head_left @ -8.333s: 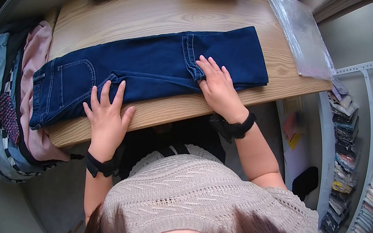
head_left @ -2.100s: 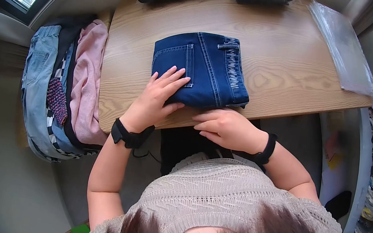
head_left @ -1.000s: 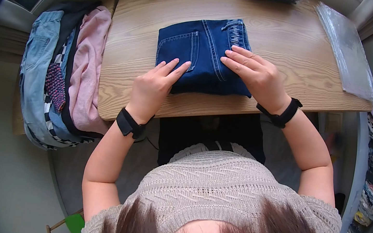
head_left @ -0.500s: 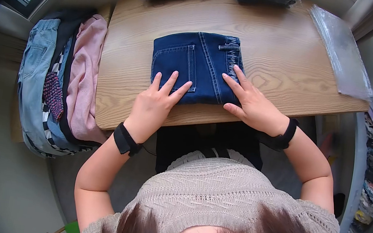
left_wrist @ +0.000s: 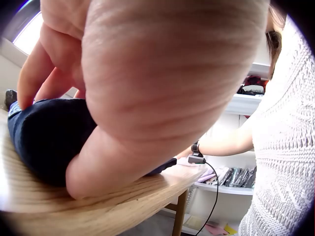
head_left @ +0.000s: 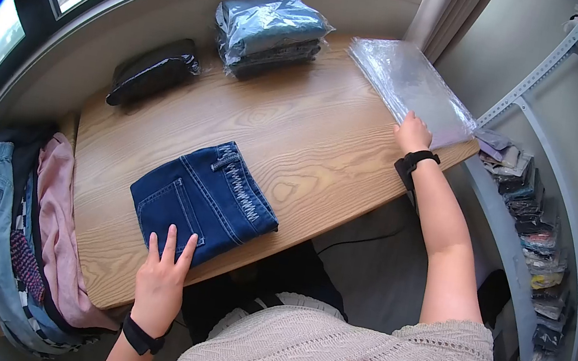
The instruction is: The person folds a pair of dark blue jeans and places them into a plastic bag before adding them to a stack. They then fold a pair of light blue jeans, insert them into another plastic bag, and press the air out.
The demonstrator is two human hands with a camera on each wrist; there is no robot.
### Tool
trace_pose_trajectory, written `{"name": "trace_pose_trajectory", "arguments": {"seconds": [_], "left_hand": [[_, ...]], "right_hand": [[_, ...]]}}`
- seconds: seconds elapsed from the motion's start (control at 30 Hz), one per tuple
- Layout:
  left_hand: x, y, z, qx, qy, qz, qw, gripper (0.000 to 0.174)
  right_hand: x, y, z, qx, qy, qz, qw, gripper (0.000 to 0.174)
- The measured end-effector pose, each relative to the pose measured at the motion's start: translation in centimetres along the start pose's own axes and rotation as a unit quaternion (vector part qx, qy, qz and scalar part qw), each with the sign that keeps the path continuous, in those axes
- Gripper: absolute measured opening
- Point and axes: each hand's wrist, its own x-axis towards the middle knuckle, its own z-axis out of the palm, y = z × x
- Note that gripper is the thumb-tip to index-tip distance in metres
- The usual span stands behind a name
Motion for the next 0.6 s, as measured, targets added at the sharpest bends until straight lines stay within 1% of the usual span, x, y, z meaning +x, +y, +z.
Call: {"name": "trace_pose_trajectory", "arguments": {"seconds": [0.07,0.1,0.17,0.2,0.23,0.3,0.43,0.5,0.53,0.57,0.6], "left_hand": [[0.0,0.1,-0.1,-0.006,-0.008,-0.005,1.0,0.072],[0.0,0.1,-0.1,-0.005,-0.006,-0.007,1.0,0.072],[0.0,0.0,0.1,-0.015,0.001,-0.006,1.0,0.072],[0.0,0.0,0.1,-0.014,0.001,-0.008,1.0,0.072],[0.0,0.0,0.1,-0.007,0.01,-0.003,1.0,0.072],[0.0,0.0,0.0,0.0,0.018,0.004,1.0,0.072],[0.1,0.1,-0.2,-0.006,0.006,0.001,1.0,0.072],[0.2,0.1,-0.1,-0.016,0.0,-0.004,1.0,0.073],[0.2,0.1,0.0,-0.017,-0.001,-0.004,1.0,0.072],[0.2,0.1,0.0,-0.018,-0.003,-0.005,1.0,0.071],[0.2,0.2,-0.6,-0.015,-0.006,-0.005,1.0,0.071]], "right_hand": [[2.3,2.1,1.3,0.007,-0.011,0.129,0.992,0.038],[3.1,2.9,1.6,0.009,-0.008,0.127,0.992,0.038],[4.4,4.5,2.5,0.039,-0.042,0.086,0.995,0.026],[4.7,4.2,2.6,0.077,0.017,0.11,0.991,0.02],[4.8,4.4,2.6,0.078,0.017,0.11,0.991,0.02],[4.5,4.8,2.2,0.183,0.066,0.123,0.973,0.017],[4.1,5.1,1.8,0.215,0.086,0.133,0.964,0.016],[4.7,5.1,1.9,0.349,0.149,0.079,0.922,0.019],[4.9,4.9,1.6,0.35,0.149,0.078,0.922,0.019],[5.2,4.5,1.4,0.474,0.156,0.035,0.866,0.018],[4.8,3.9,1.1,0.59,0.16,-0.006,0.791,0.017]]}}
